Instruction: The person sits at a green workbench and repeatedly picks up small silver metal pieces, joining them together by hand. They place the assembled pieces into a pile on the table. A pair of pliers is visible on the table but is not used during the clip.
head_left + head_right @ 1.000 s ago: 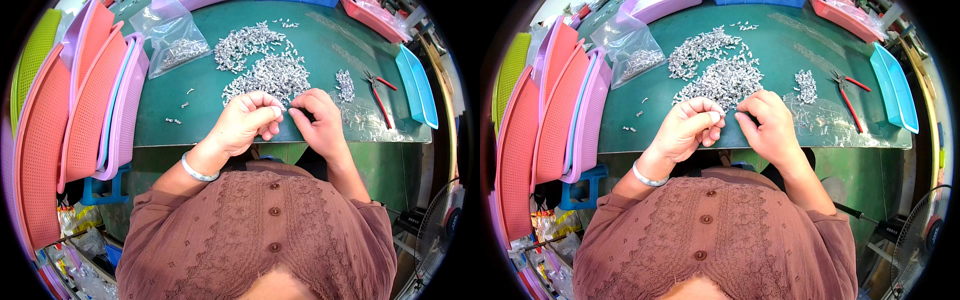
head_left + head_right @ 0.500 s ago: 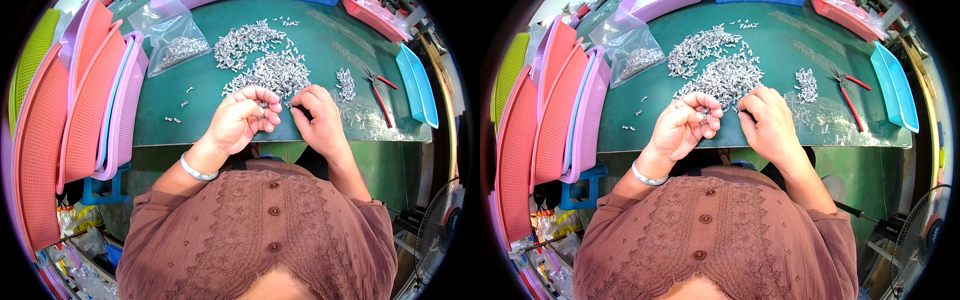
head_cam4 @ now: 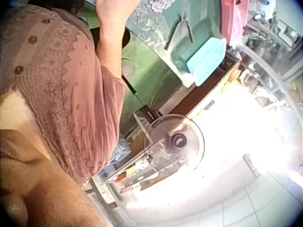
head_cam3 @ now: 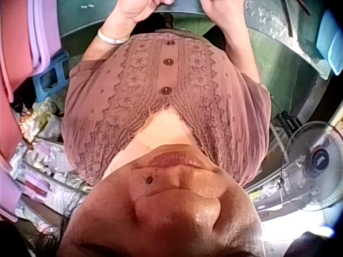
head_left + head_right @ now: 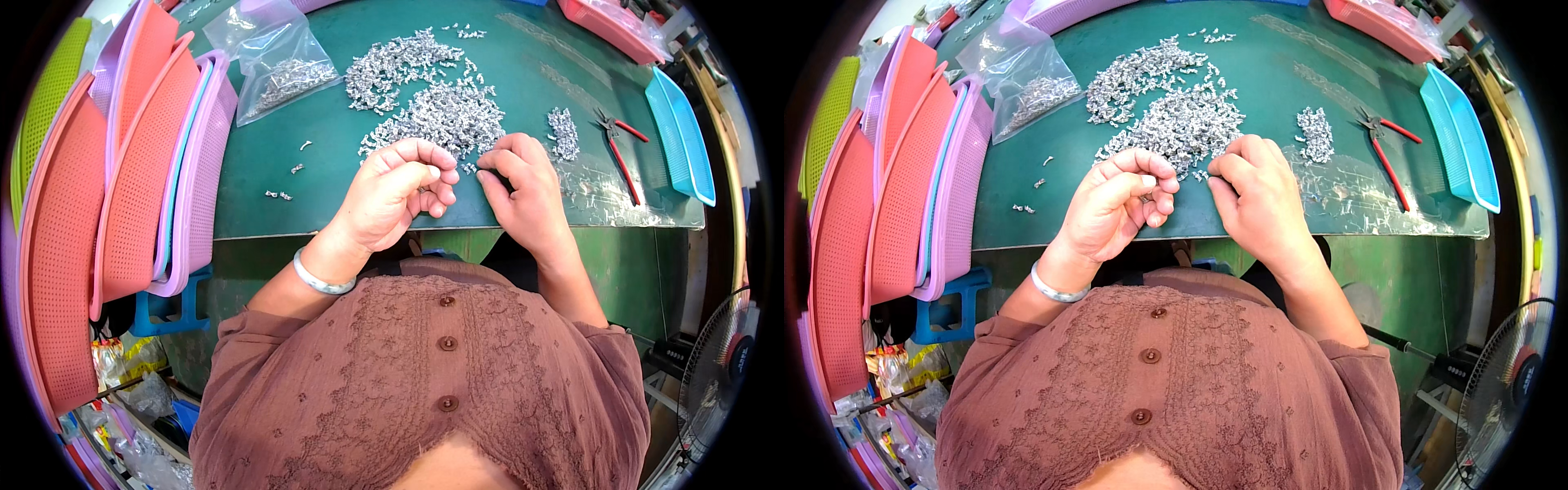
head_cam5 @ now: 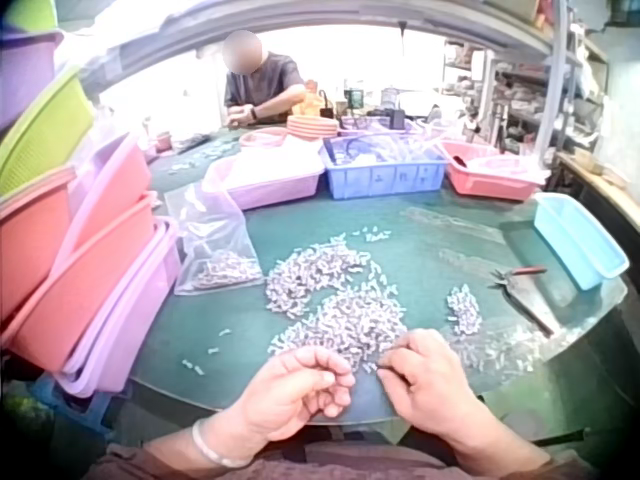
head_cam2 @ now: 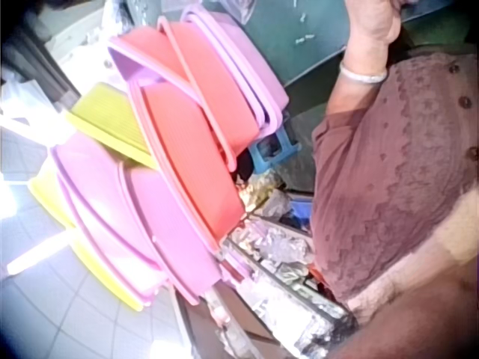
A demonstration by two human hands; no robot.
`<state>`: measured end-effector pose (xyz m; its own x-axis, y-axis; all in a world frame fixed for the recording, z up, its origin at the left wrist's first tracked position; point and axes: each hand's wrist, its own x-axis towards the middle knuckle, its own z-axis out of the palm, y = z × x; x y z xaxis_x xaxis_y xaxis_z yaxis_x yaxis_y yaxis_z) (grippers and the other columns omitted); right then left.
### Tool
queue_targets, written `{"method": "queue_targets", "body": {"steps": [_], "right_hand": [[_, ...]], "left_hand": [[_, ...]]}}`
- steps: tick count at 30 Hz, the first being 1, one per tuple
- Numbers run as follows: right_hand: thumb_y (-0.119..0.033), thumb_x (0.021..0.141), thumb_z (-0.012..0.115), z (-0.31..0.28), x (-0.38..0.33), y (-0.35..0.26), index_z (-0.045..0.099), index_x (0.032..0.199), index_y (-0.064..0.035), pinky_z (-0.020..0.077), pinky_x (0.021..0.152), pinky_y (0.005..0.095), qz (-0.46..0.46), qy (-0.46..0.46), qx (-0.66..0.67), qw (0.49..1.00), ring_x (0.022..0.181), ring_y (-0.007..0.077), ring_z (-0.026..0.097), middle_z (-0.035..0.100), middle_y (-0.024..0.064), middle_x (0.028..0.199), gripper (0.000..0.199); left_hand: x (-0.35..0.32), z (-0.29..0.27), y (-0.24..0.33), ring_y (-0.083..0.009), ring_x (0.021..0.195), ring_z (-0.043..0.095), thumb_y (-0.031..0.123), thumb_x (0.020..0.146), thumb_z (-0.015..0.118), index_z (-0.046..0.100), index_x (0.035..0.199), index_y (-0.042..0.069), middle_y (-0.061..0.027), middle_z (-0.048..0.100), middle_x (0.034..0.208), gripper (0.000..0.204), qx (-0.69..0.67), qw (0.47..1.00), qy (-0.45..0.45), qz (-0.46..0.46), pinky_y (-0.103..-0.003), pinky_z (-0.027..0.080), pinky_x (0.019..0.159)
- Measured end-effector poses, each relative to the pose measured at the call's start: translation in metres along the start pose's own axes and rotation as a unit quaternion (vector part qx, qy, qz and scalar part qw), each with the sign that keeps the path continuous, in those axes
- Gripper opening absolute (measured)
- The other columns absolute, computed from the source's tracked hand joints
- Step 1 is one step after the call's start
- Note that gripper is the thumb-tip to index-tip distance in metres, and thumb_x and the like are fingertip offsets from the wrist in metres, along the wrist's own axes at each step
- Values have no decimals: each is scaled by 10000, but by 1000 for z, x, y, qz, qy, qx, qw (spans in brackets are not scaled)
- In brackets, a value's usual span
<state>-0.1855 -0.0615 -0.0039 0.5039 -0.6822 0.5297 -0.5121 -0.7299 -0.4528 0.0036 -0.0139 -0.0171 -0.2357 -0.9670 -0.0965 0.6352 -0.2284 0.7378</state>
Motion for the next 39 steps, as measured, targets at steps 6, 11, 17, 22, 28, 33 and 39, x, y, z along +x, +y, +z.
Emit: {"method": "queue_targets", "body": {"steps": [6,11,17,22,28,33,39], "right_hand": [[-22,691,648,5,1,3,608,740,-36,425,699,361,-15,2,-6,1000,791,273,518,537,76,807,65],[-9,684,642,7,2,4,598,738,-32,427,680,356,-20,24,6,999,768,271,520,539,77,801,74],[7,664,647,0,6,-7,572,746,-29,426,646,344,-77,56,48,994,736,267,518,546,82,818,116],[13,649,651,-3,9,-15,568,745,-31,427,637,341,-129,57,44,989,729,266,521,549,86,816,134],[28,659,658,-1,7,-15,584,789,-28,434,647,337,-86,58,95,990,739,265,535,560,91,822,160],[38,669,656,3,4,-11,594,817,-25,440,651,330,-76,67,107,989,753,260,548,570,91,822,173],[41,670,654,3,4,-11,590,815,-25,442,649,331,-76,70,105,989,753,258,552,575,92,823,171]], "left_hand": [[-1,1,0,-145,694,601,33,867,469,575,944,-3,-100,616,859,136,13,1000,14,-1,-234,481,569],[-1,6,2,-130,660,595,50,875,490,579,943,3,-83,616,823,122,28,999,26,-7,-224,470,545],[2,17,2,-79,554,561,117,894,530,585,904,31,-43,605,742,103,123,990,61,-24,-185,422,444],[3,22,3,-56,512,534,134,899,539,583,864,38,-26,599,715,112,191,979,64,-31,-175,399,407],[2,19,-2,-62,534,540,111,894,547,586,890,17,-29,600,726,102,162,985,57,-7,-179,415,428],[0,17,-3,-72,555,557,81,884,559,596,971,-2,-37,609,752,125,141,989,48,2,-185,434,444],[0,15,-5,-76,570,569,68,880,559,595,1005,-7,-41,613,763,149,131,991,41,6,-186,441,454]]}}
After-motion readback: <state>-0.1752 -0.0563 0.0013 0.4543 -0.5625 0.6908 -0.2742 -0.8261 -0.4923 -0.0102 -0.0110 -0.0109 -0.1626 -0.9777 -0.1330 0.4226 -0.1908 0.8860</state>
